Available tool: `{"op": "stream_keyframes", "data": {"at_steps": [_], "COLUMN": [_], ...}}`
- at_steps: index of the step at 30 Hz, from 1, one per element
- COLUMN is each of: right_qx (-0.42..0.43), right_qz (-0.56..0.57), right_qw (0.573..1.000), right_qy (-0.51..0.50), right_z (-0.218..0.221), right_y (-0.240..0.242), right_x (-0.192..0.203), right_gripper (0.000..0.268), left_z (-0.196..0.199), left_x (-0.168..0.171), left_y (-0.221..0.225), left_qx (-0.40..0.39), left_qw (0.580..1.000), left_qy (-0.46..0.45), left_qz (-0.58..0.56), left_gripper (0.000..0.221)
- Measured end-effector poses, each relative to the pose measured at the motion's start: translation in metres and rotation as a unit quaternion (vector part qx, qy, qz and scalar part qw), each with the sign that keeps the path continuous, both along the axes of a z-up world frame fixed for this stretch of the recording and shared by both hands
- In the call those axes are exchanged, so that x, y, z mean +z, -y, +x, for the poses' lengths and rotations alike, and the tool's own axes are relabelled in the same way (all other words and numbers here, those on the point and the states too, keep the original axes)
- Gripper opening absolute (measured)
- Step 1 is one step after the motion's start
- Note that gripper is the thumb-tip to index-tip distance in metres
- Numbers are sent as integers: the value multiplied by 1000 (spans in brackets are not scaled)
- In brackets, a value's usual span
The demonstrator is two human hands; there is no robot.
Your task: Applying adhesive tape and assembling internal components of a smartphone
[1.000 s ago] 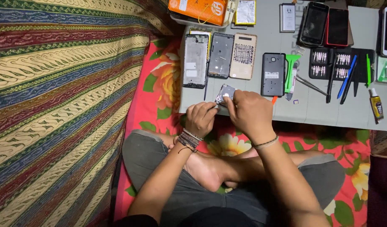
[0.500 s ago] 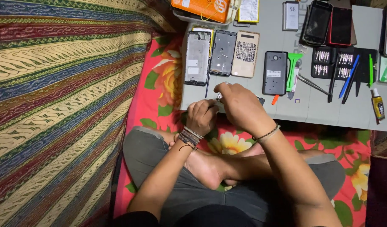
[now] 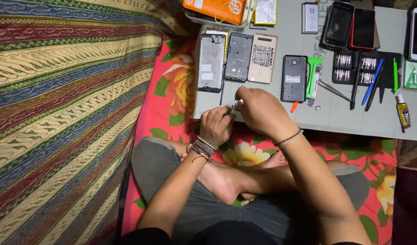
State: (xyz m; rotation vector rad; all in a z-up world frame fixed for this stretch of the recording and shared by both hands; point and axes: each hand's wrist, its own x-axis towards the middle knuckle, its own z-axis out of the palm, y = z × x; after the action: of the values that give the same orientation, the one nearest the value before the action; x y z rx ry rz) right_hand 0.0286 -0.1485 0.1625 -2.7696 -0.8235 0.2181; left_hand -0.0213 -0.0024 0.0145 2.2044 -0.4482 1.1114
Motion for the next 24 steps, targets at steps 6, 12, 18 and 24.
{"op": "stream_keyframes", "data": {"at_steps": [6,12,18,24], "right_qx": [17,-15,3,12], "right_qz": [19,-38,-3,-25], "right_qw": [999,999,999,999], "right_qy": [-24,8,-35,-17], "right_z": [-3,1,-4,5], "right_y": [-14,-3,-12,-4], "right_x": [13,2,19,5], "right_gripper": [16,17,20,14], "left_z": [-2,1,-1,-1], "left_x": [0,1,1,2], "left_y": [-1,-1,-1,-2], "left_qx": [-3,-4,-7,-6], "left_qw": [1000,1000,1000,1000], "left_qy": [-10,1,-13,-10], "left_qz": [0,5,1,5], "left_gripper": [10,12,14,10]}}
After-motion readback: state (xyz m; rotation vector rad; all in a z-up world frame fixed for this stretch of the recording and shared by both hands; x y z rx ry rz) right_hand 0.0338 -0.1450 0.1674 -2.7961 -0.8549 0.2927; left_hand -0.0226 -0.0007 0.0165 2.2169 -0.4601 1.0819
